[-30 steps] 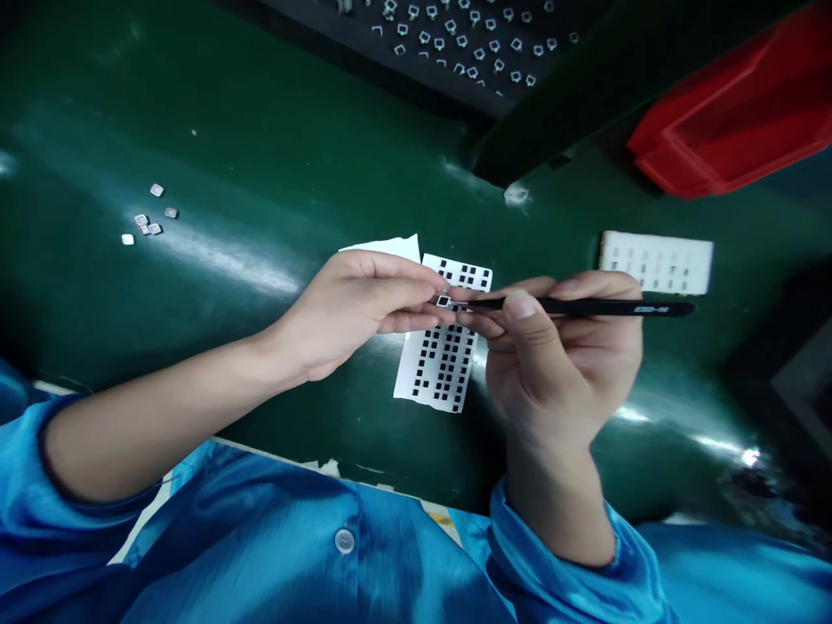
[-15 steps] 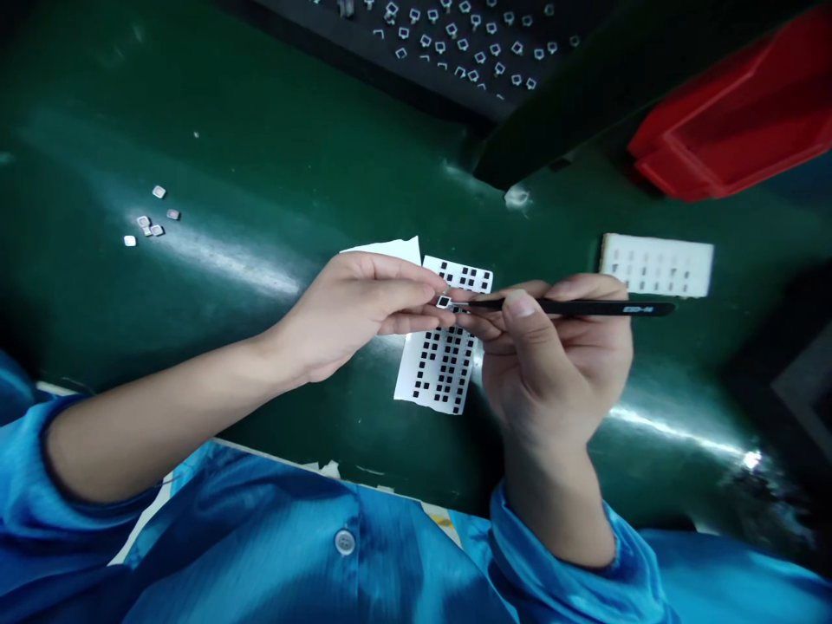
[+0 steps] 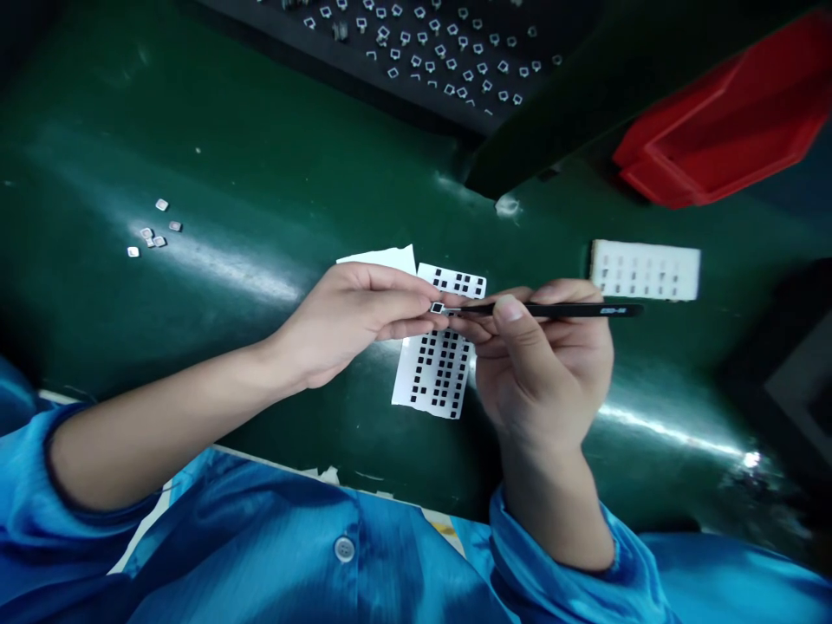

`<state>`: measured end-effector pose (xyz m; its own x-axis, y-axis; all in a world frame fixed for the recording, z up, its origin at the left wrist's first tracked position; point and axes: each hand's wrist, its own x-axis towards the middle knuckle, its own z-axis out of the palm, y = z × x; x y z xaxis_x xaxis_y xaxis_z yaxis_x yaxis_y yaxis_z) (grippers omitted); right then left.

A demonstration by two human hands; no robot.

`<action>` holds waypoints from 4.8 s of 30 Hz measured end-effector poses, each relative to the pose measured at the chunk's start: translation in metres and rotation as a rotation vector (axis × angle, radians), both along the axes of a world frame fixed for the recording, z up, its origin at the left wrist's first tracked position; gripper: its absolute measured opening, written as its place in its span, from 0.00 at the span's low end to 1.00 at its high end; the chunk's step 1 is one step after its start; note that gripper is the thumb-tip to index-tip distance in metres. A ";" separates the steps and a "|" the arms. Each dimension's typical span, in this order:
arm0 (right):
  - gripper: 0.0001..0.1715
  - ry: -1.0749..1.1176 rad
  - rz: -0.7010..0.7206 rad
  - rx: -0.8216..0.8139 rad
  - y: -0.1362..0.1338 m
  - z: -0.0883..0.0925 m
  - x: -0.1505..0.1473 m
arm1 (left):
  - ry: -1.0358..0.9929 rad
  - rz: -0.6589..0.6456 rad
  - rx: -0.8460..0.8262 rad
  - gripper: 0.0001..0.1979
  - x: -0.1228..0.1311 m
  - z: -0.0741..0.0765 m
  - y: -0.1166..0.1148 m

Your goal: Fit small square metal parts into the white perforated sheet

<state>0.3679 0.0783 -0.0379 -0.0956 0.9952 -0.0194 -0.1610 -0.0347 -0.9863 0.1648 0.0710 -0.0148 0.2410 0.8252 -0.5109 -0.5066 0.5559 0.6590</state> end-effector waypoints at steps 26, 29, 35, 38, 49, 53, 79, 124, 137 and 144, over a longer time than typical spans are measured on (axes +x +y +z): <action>0.15 -0.048 -0.087 0.190 -0.008 0.007 -0.014 | 0.256 0.041 0.188 0.01 0.002 0.003 -0.003; 0.15 -0.045 -0.082 0.195 -0.008 0.007 -0.015 | 0.287 0.033 0.211 0.01 0.002 0.003 -0.003; 0.15 -0.085 -0.079 0.194 -0.009 0.009 -0.015 | 0.350 0.022 0.270 0.01 0.001 0.001 -0.006; 0.15 -0.127 -0.088 0.228 -0.011 0.010 -0.016 | 0.381 0.027 0.297 0.03 0.001 0.000 -0.008; 0.25 -0.208 -0.005 0.559 -0.017 0.003 -0.002 | 0.168 0.081 0.020 0.03 0.001 0.003 -0.001; 0.18 -0.169 -0.076 0.440 -0.016 0.012 -0.006 | 0.124 0.102 0.003 0.05 0.002 0.002 0.000; 0.20 0.105 -0.164 -0.041 -0.013 0.014 -0.020 | -0.127 0.095 -0.089 0.08 0.004 -0.001 -0.001; 0.14 0.091 -0.048 -0.014 -0.009 0.017 -0.015 | -0.091 0.075 -0.091 0.06 0.002 0.004 -0.001; 0.18 0.071 -0.080 0.039 -0.011 0.014 -0.016 | -0.023 0.053 0.048 0.07 0.002 -0.006 -0.006; 0.20 0.141 -0.278 0.067 0.005 0.012 -0.006 | 0.051 0.203 0.188 0.27 -0.006 0.000 -0.004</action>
<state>0.3621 0.0830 -0.0263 0.1833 0.9822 0.0411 -0.2907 0.0941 -0.9522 0.1585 0.0668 -0.0147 0.0394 0.9353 -0.3516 -0.5588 0.3123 0.7683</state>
